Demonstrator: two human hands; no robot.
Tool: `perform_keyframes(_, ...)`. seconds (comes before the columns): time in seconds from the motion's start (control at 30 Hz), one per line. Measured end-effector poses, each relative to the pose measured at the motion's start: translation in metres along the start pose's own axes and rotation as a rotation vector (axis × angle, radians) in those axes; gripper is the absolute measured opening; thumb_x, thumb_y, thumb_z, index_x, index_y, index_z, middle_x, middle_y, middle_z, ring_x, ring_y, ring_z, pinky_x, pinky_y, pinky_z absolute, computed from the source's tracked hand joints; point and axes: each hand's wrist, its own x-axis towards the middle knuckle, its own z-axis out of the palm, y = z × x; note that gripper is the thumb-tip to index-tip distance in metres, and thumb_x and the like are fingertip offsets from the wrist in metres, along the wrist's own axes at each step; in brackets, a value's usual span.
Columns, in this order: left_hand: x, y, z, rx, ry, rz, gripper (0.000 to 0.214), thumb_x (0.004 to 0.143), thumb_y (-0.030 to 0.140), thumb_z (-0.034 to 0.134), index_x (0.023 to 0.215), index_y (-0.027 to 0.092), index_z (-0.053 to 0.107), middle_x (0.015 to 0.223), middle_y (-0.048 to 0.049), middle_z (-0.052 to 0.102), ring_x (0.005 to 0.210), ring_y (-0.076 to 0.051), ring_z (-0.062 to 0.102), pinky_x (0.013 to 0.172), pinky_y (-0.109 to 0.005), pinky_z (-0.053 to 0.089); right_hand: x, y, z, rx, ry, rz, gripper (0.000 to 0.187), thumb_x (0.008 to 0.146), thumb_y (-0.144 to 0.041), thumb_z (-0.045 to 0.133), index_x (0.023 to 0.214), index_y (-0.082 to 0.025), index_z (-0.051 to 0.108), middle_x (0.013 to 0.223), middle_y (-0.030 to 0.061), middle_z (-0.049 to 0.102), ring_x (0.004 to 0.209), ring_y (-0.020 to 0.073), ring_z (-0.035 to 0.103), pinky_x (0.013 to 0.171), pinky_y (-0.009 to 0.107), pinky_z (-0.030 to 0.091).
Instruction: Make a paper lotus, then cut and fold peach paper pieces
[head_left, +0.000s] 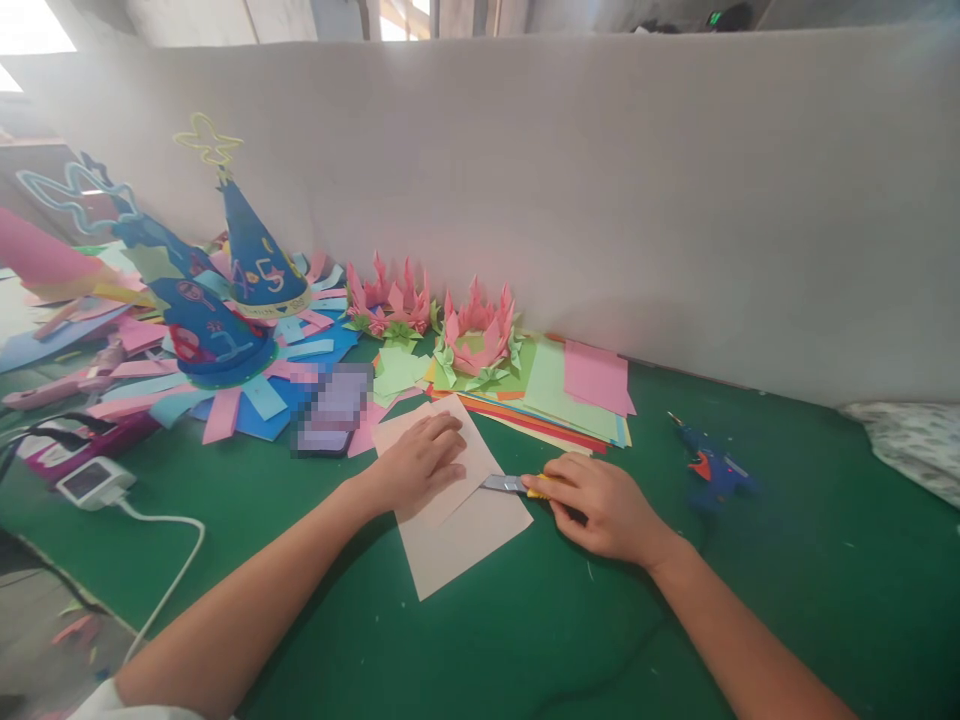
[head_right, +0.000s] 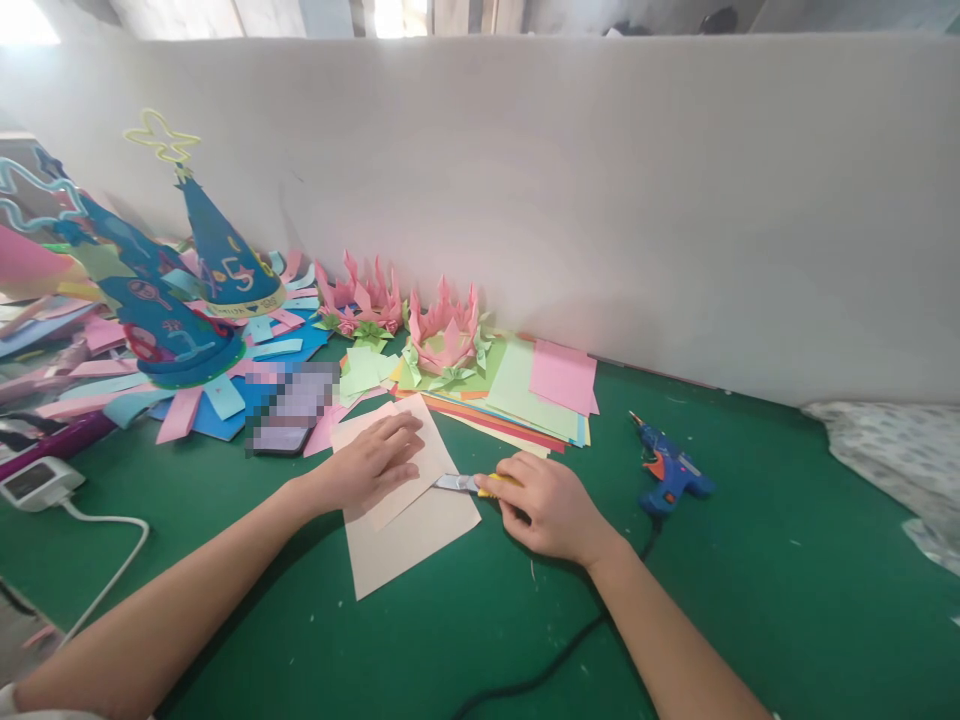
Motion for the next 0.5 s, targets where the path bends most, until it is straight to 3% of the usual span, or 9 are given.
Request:
perform_keyframes(0.2, -0.002, 0.002, 0.010, 0.131, 0.053, -0.109, 0.036, 0.088, 0.049, 0.044, 0.107, 0.020, 0.055, 0.127, -0.0113, 0.039, 0.130, -0.036, 0.026, 0.107, -0.060, 0.023, 0.005, -0.008, -0.002, 0.018, -0.037, 0.023, 0.031, 0.089, -0.021, 0.045, 0.116, -0.024, 0.061, 0.091, 0.0072, 0.060, 0.075, 0.0157, 0.052, 0.065, 0.027, 0.039)
perform_keyframes(0.5, -0.005, 0.000, 0.015, 0.179, 0.010, -0.119, 0.044, 0.089, 0.054, 0.036, 0.112, 0.020, 0.055, 0.132, -0.0132, 0.036, 0.132, -0.040, 0.021, 0.103, -0.063, 0.025, 0.005, -0.009, -0.003, 0.039, -0.063, 0.064, 0.029, 0.092, -0.024, 0.044, 0.114, -0.026, 0.063, 0.083, 0.0051, 0.057, 0.069, 0.0135, 0.049, 0.060, 0.024, 0.034)
